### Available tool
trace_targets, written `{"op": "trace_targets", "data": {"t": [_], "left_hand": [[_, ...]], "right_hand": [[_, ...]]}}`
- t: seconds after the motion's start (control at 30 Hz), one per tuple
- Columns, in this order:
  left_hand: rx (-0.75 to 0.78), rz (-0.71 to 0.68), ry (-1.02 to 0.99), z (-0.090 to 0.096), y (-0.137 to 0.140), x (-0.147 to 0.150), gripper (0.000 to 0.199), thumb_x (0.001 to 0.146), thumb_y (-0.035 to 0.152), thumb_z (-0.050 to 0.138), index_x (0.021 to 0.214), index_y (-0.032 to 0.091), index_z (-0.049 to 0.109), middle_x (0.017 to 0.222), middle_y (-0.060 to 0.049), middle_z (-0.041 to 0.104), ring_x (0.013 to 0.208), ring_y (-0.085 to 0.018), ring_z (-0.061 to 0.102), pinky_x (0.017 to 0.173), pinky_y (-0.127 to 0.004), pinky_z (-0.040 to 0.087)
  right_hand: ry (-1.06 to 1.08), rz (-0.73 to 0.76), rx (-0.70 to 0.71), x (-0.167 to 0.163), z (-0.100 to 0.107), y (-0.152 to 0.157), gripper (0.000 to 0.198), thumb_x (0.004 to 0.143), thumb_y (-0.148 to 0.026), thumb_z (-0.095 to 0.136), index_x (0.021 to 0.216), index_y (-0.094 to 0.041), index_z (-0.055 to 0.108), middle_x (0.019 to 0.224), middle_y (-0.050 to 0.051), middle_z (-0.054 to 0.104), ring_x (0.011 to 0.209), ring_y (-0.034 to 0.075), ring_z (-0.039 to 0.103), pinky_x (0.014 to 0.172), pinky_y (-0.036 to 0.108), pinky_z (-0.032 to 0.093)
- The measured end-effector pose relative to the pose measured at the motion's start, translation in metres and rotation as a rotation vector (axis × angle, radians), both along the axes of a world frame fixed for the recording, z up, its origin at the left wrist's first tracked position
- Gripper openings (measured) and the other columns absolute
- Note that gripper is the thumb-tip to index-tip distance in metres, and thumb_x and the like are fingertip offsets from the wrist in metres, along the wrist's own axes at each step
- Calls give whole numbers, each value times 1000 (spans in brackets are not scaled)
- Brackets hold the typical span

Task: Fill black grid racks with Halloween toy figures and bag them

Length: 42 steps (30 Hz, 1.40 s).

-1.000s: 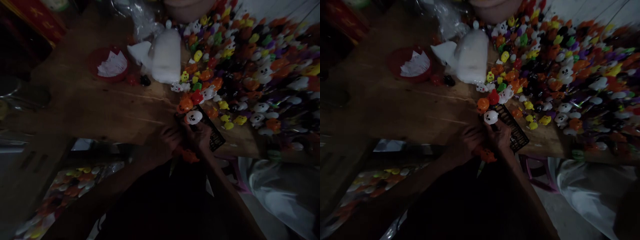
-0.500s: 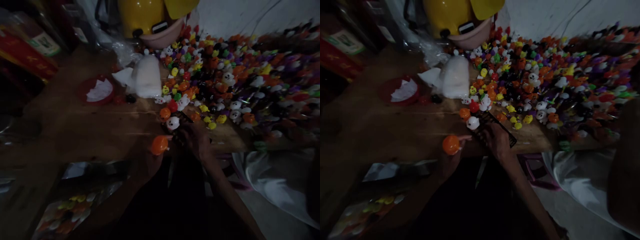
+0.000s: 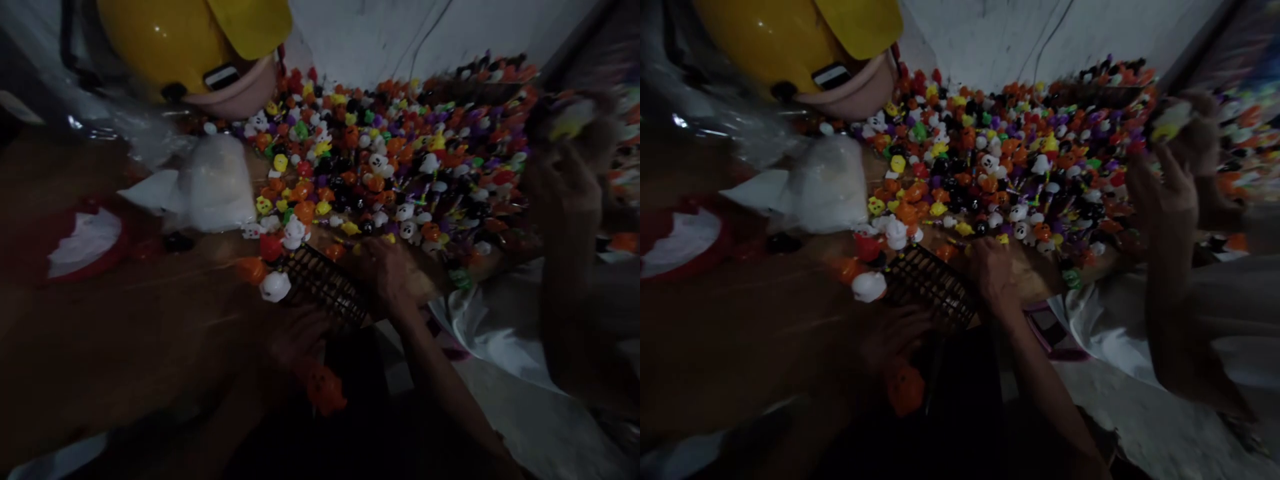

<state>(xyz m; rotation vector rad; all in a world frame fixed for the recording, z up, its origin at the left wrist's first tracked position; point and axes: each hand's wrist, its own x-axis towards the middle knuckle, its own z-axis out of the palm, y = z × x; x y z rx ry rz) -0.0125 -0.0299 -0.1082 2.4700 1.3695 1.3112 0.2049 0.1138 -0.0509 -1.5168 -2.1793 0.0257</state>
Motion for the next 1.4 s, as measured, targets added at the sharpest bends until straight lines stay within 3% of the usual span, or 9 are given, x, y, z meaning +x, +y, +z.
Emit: {"op": "trace_targets", "data": {"t": [0.13, 0.33, 0.47, 0.6, 0.8, 0.97, 1.13, 1.3, 1.4], "left_hand": [[76, 138, 203, -9, 18, 11, 32, 103, 28, 56, 130, 18, 70, 134, -14, 74, 136, -33, 64, 113, -48, 50], [29, 134, 285, -13, 14, 5, 37, 97, 18, 60, 131, 24, 71, 146, -11, 67, 147, -36, 53, 119, -51, 43], [-24, 176, 272, -18, 12, 3, 43, 99, 21, 57, 141, 19, 65, 150, -12, 64, 147, -35, 53, 121, -51, 42], [-16, 147, 312, -26, 17, -1, 42, 102, 24, 56, 142, 19, 65, 151, -12, 63, 148, -34, 52, 119, -50, 46], [-43, 146, 293, -31, 22, -3, 44, 103, 27, 55, 146, 17, 62, 153, -16, 61, 151, -36, 49, 118, -56, 48], [5, 114, 308, -33, 25, -4, 46, 100, 29, 59, 145, 18, 61, 149, -15, 64, 145, -38, 55, 111, -56, 54], [103, 149, 270, -45, 29, -2, 46, 99, 29, 61, 143, 17, 63, 141, -15, 70, 141, -36, 59, 110, -50, 53], [184, 248, 169, -47, 28, 11, 31, 101, 28, 55, 128, 19, 69, 131, -13, 76, 138, -30, 63, 110, -43, 52], [214, 329, 112, -41, 26, 21, 26, 102, 26, 53, 122, 20, 68, 129, -13, 76, 136, -29, 64, 112, -44, 50]], "right_hand": [[-37, 68, 17, -6, 8, 8, 32, 106, -24, 45, 106, -22, 77, 100, 10, 73, 92, 23, 64, 85, 35, 45], [-168, -384, 141, 29, 44, 64, 34, 99, -20, 43, 115, -16, 73, 117, 18, 70, 112, 33, 56, 95, 45, 42], [-268, -531, 4, 32, 63, 92, 39, 96, -16, 40, 117, -9, 72, 132, 26, 63, 125, 41, 52, 100, 52, 39], [-341, -494, -91, 31, 61, 105, 42, 95, -16, 38, 113, -7, 74, 128, 28, 64, 126, 42, 51, 100, 52, 38], [-321, -400, 46, 41, 48, 116, 37, 90, -18, 44, 104, -9, 77, 120, 27, 65, 118, 40, 53, 98, 55, 38], [-287, -222, 89, 20, 41, 98, 31, 88, -15, 51, 99, -15, 79, 113, 23, 71, 110, 37, 59, 99, 56, 42], [-291, 11, -21, 3, 30, 99, 25, 89, -14, 54, 92, -15, 78, 101, 16, 76, 93, 26, 65, 87, 36, 48], [-182, -171, 122, 31, 45, 131, 41, 95, -14, 37, 112, -9, 74, 109, 21, 72, 96, 28, 65, 83, 36, 48], [-211, -216, 149, 45, 53, 153, 39, 92, -16, 42, 113, -11, 75, 114, 22, 72, 101, 31, 64, 85, 39, 47]]}}
